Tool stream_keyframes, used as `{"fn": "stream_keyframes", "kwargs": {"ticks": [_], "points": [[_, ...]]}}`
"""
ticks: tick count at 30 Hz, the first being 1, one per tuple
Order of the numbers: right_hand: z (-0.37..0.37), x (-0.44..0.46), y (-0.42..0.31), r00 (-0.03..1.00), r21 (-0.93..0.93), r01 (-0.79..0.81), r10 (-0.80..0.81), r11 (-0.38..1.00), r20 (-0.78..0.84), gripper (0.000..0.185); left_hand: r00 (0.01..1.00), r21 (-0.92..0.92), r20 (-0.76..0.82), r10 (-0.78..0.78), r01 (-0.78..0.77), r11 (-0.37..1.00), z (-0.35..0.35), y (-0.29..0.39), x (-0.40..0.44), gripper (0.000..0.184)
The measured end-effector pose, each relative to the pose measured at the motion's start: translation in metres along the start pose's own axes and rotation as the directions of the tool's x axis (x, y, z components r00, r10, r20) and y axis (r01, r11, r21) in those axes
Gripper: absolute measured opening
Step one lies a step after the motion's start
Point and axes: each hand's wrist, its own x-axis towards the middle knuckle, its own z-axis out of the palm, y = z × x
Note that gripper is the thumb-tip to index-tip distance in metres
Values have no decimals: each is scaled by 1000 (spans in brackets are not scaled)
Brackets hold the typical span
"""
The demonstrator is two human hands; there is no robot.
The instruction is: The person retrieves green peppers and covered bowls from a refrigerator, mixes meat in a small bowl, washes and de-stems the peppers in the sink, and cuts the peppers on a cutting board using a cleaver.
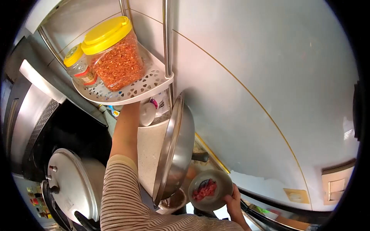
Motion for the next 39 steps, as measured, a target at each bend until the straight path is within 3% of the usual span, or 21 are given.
{"fn": "stream_keyframes", "kwargs": {"ticks": [6, 10, 13, 16, 19, 23, 29, 39], "points": [[0, 5, 8, 999, 88, 49, -50, 995, 11, 60, 987, -188, 63, -150, 159, 969, -14, -5, 7, 15], [-1, 5, 14, 998, 29, 56, -57, 998, 10, 60, 942, -414, 132, -307, 334, 847, -22, -12, 3, 15], [-1, 4, 13, 999, 44, 32, -32, 999, 0, 60, 866, -654, 249, -433, 481, 585, -21, -16, 1, 15], [0, 3, 14, 999, 42, 32, -32, 999, 1, 60, 785, -822, 396, -476, 534, 198, -20, -16, 1, 15], [-2, 2, 16, 999, 41, 40, -41, 998, 11, 61, 738, -856, 503, -450, 498, -140, -20, -14, 1, 16], [-4, 2, 16, 997, 70, 63, -66, 996, 44, 57, 709, -807, 579, -403, 427, -409, -19, -7, -3, 16], [-3, 0, 15, 997, 32, 77, -78, 996, 9, 60, 695, -744, 614, -374, 352, -568, -24, 4, -7, 16], [-6, 0, 30, 984, 99, 176, -179, 979, 21, 57, 717, -692, 617, -325, 298, -657, -56, 27, -16, 17]]}}
